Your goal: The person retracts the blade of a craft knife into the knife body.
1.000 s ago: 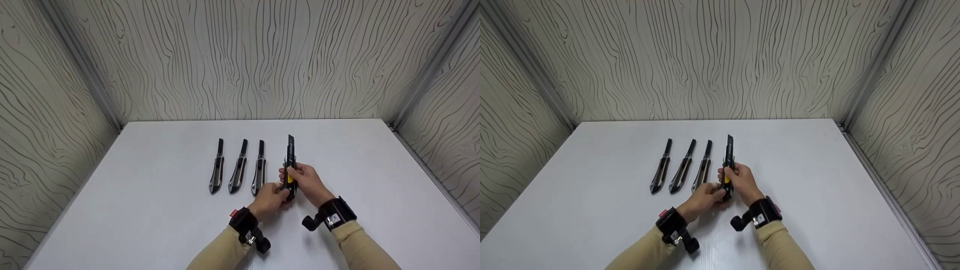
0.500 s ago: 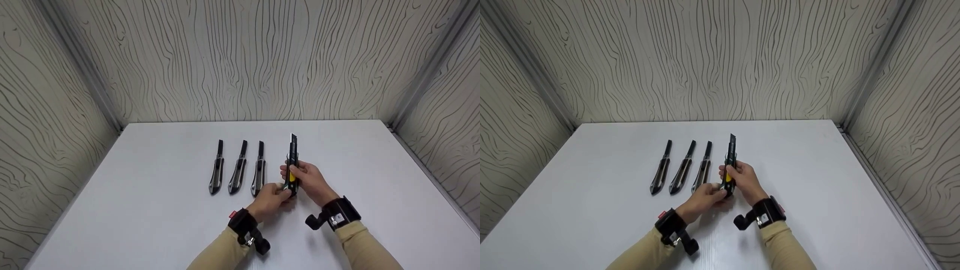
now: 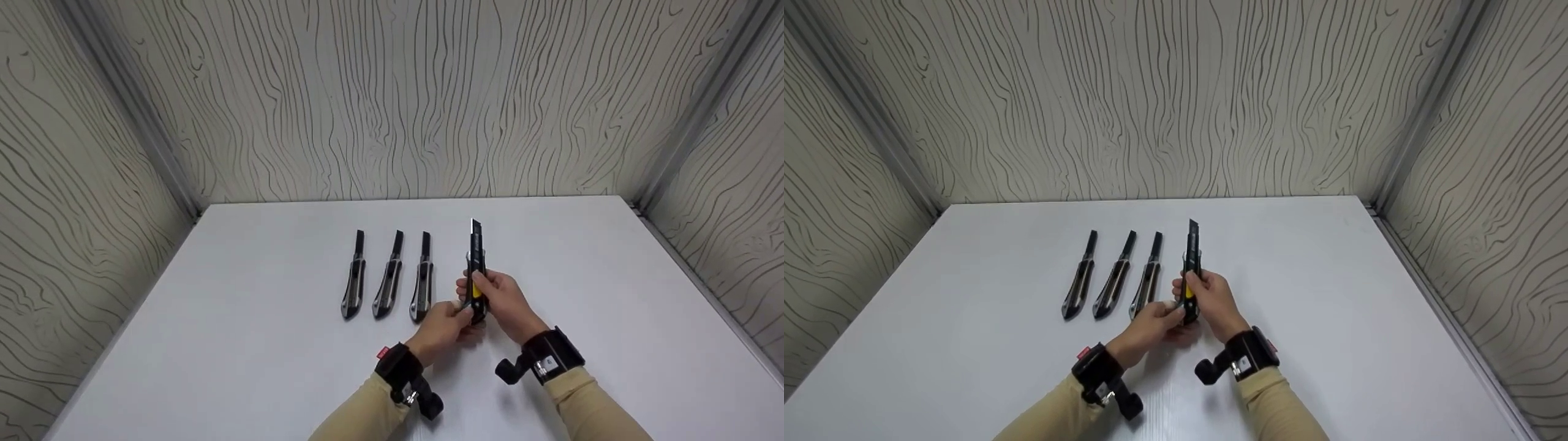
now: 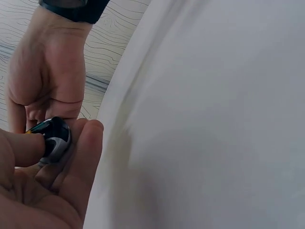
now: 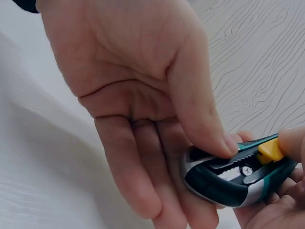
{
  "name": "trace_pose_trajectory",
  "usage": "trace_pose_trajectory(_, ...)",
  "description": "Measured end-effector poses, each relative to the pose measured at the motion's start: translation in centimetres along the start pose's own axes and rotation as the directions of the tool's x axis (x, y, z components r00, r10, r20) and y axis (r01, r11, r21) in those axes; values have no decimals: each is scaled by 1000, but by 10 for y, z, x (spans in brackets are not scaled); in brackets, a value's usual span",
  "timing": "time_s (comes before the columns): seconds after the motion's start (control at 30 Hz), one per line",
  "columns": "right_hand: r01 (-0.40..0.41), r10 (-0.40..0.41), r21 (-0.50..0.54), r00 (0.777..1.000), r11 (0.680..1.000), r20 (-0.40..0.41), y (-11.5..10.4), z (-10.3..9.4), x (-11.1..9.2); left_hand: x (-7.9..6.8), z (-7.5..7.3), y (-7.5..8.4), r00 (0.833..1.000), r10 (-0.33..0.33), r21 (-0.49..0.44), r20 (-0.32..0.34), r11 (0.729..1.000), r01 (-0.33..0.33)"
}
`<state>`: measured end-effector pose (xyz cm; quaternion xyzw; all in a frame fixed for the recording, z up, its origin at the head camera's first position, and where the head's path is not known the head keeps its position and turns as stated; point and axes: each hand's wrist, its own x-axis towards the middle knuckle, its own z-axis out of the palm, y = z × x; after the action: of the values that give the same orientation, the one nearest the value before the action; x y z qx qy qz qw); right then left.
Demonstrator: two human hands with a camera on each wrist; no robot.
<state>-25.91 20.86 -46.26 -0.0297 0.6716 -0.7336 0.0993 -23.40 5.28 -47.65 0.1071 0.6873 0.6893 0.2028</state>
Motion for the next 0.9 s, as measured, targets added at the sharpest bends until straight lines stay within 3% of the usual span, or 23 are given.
trace_pose_trajectory(0.57, 23, -23, -15, 1000, 1000, 5, 3, -1, 0, -1, 0, -1, 1000, 18, 58, -17, 998, -17)
trace_pose_trajectory(0.9, 34, -32, -47, 998, 998, 49, 3, -3, -2, -1, 0, -1, 1000, 7, 84, -16, 996, -6)
